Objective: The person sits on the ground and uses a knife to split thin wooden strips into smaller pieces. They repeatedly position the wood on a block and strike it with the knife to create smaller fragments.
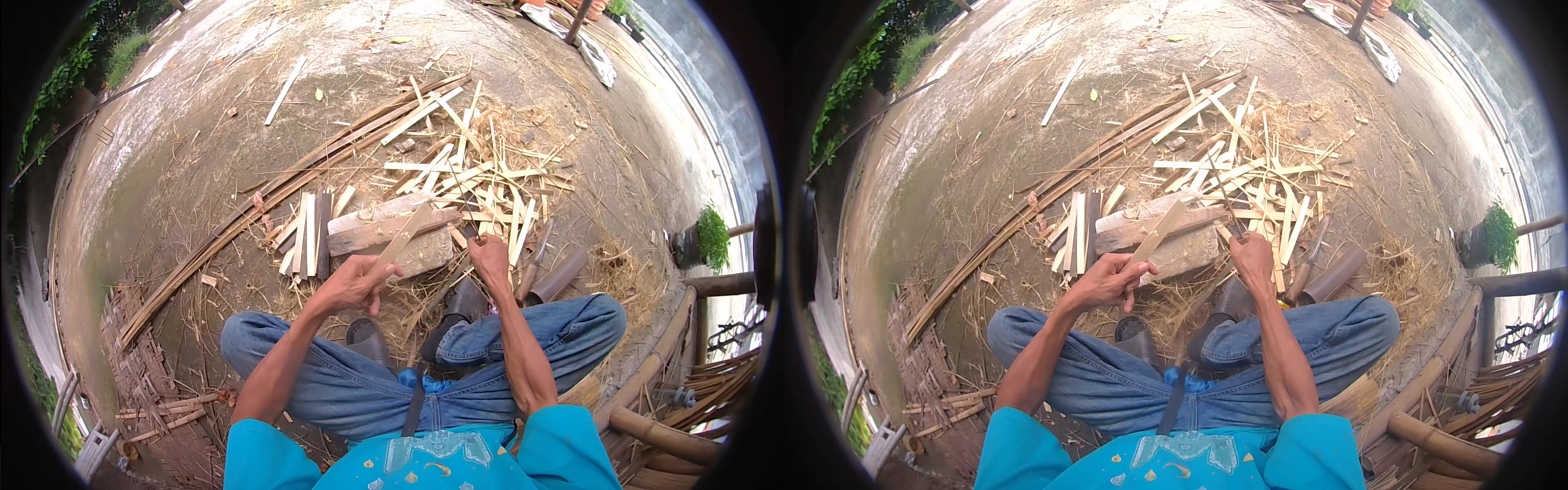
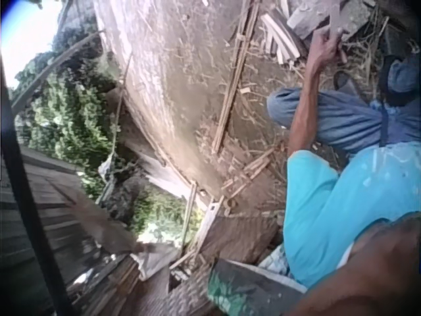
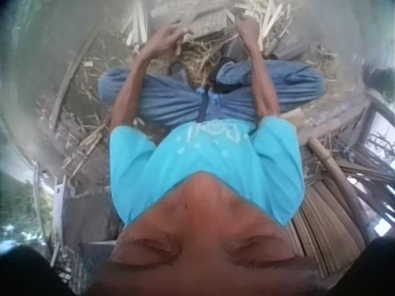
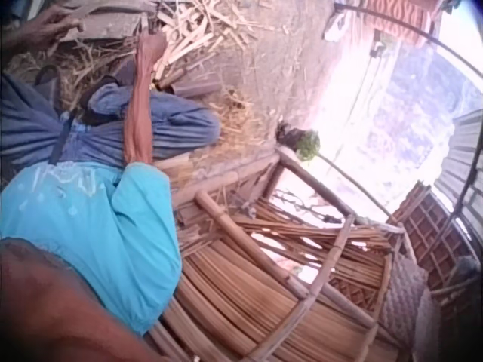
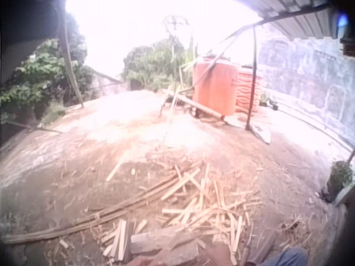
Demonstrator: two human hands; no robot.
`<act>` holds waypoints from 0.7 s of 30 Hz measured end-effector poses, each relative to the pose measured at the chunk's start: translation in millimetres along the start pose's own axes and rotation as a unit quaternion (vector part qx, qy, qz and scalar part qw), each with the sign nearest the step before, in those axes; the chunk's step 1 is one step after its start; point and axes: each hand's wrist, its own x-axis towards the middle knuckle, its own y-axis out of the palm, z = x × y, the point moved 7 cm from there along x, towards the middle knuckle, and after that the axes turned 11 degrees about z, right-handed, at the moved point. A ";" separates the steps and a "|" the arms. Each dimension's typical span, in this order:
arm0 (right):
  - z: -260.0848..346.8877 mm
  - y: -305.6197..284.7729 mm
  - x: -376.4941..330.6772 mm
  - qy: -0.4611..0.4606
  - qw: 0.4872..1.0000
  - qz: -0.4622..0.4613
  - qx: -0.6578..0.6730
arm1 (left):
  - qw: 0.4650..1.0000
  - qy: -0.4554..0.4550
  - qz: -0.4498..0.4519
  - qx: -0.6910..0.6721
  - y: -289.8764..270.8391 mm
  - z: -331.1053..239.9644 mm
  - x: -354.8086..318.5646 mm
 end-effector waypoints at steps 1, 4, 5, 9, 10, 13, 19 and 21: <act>-4.9 -8.9 0.7 0.007 1.000 -0.009 -0.017 | 0.999 -0.015 0.008 -0.042 4.3 -2.5 -2.7; 41.4 0.2 -32.6 -0.099 0.995 0.026 0.010 | 0.982 -0.006 0.021 -0.188 -2.2 8.6 -1.3; 52.7 10.9 -42.0 -0.134 0.990 0.037 -0.007 | 0.973 0.009 0.026 -0.230 -8.3 7.1 2.9; 70.7 40.4 -59.0 -0.202 0.978 0.049 -0.033 | 0.982 0.001 -0.001 -0.191 -9.9 1.9 4.6; 66.3 43.5 -58.1 -0.204 0.977 0.037 -0.041 | 0.981 0.019 0.011 -0.191 -7.6 2.5 3.6; -2.2 25.6 -8.8 -0.013 0.998 0.057 0.016 | 0.983 0.001 0.067 -0.170 -0.2 3.7 -4.1; -7.0 31.1 -21.8 0.025 0.979 0.084 0.187 | 0.969 0.084 -0.097 -0.210 -39.6 1.3 1.7; -8.2 51.1 -23.3 0.019 0.978 0.121 0.168 | 0.953 0.102 -0.202 -0.201 -54.6 -1.3 0.1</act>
